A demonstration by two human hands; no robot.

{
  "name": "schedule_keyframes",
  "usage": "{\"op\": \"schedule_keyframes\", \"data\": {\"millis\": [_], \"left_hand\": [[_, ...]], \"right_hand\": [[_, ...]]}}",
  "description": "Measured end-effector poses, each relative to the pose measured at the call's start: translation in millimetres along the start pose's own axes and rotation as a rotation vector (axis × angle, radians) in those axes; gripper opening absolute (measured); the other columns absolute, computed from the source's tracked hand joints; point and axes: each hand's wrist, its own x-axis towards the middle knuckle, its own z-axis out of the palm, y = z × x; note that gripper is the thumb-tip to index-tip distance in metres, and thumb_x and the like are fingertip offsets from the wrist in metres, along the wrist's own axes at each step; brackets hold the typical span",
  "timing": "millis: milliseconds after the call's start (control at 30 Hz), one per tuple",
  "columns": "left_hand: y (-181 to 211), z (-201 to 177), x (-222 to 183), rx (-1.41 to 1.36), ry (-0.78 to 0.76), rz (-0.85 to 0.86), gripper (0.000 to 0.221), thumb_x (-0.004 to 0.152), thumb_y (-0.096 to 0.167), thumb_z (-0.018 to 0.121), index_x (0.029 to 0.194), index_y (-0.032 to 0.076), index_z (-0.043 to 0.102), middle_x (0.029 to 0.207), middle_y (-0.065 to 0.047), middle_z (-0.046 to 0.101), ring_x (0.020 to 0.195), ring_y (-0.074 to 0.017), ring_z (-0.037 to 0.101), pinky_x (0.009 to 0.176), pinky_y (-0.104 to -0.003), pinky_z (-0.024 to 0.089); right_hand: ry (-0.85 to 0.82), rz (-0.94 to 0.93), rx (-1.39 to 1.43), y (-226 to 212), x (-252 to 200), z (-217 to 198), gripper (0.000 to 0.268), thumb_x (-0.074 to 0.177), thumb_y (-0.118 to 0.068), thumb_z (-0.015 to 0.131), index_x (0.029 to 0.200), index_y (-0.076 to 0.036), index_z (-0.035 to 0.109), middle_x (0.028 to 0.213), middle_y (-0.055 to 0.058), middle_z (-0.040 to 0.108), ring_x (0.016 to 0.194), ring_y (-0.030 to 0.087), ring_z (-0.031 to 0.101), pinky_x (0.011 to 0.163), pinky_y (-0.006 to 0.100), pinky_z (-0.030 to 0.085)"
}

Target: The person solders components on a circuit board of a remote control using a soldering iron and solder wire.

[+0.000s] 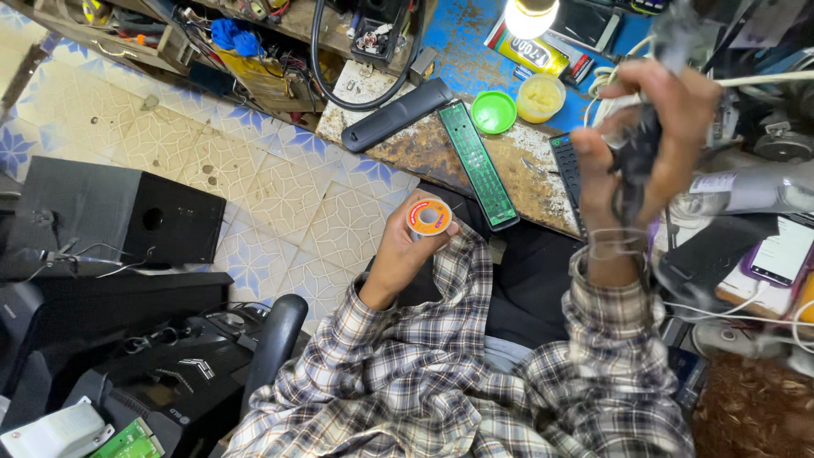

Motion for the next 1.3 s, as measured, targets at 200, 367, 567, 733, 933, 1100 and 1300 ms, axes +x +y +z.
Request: {"op": "schedule_keyframes", "data": {"millis": [200, 367, 567, 733, 933, 1100, 1300], "left_hand": [[0.8, -26.5, 0.3, 0.199, 0.036, 0.007, 0.024, 0.092, 0.019, 0.077, 0.107, 0.012, 0.058, 0.096, 0.000, 0.061, 0.088, -0.0101, 0.060, 0.082, -0.025, 0.049], [-9.4, -36.1, 2.3, 0.214, 0.066, -0.054, 0.027, 0.091, 0.018, 0.079, 0.104, 0.012, 0.056, 0.092, 0.002, 0.060, 0.083, -0.0082, 0.058, 0.074, -0.024, 0.051], [-21.0, -42.9, 11.4, 0.286, 0.028, -0.023, 0.022, 0.090, 0.025, 0.080, 0.096, 0.014, 0.062, 0.093, 0.003, 0.060, 0.087, -0.0099, 0.057, 0.082, -0.025, 0.044], [-30.3, -49.6, 29.5, 0.445, -0.214, 0.150, 0.021, 0.094, 0.020, 0.078, 0.105, 0.009, 0.064, 0.101, -0.006, 0.067, 0.092, -0.0209, 0.066, 0.087, -0.034, 0.051], [-50.4, -39.9, 58.0, 0.292, -0.229, 0.274, 0.024, 0.106, 0.033, 0.061, 0.116, 0.012, 0.057, 0.116, -0.009, 0.067, 0.112, -0.0263, 0.065, 0.105, -0.039, 0.049], [-54.8, -48.8, 51.8, 0.312, -0.319, 0.225, 0.023, 0.105, 0.033, 0.059, 0.114, 0.012, 0.056, 0.113, -0.012, 0.060, 0.107, -0.0272, 0.060, 0.098, -0.039, 0.048], [-56.5, -50.9, 46.2, 0.355, -0.370, 0.165, 0.021, 0.101, 0.025, 0.064, 0.106, 0.006, 0.055, 0.104, -0.016, 0.059, 0.094, -0.0296, 0.059, 0.088, -0.040, 0.049]], "right_hand": [[-0.077, 0.165, -0.057, -23.5, 0.0, 7.1, 0.044, 0.115, -0.032, 0.057, 0.146, -0.003, 0.048, 0.133, 0.025, 0.047, 0.107, 0.036, 0.064, 0.087, 0.040, 0.058], [0.004, 0.214, -0.011, -55.8, -59.1, -11.1, 0.036, 0.108, -0.019, 0.066, 0.137, -0.008, 0.048, 0.126, 0.031, 0.054, 0.099, 0.036, 0.065, 0.082, 0.039, 0.058], [0.060, 0.326, -0.025, -45.7, -160.5, -39.8, 0.016, 0.101, -0.008, 0.071, 0.104, 0.000, 0.058, 0.101, 0.029, 0.056, 0.074, 0.035, 0.065, 0.063, 0.046, 0.060], [0.401, 0.569, -0.329, -65.5, -183.1, -17.1, 0.030, 0.109, -0.021, 0.060, 0.105, -0.001, 0.037, 0.088, 0.017, 0.034, 0.047, 0.027, 0.034, 0.048, 0.043, 0.038], [0.561, 0.873, -0.037, -77.9, -189.7, -8.2, 0.042, 0.108, -0.039, 0.061, 0.120, -0.010, 0.034, 0.055, 0.001, 0.015, 0.045, 0.012, 0.019, 0.051, 0.034, 0.031], [0.537, 0.963, -0.099, -80.8, -196.7, 3.0, 0.036, 0.108, -0.038, 0.058, 0.114, -0.011, 0.036, 0.060, 0.003, 0.019, 0.043, 0.013, 0.024, 0.047, 0.034, 0.036], [0.573, 0.987, -0.140, -67.0, -190.6, 19.4, 0.036, 0.108, -0.039, 0.053, 0.114, -0.008, 0.036, 0.058, 0.001, 0.011, 0.042, 0.015, 0.018, 0.047, 0.036, 0.035]]}}
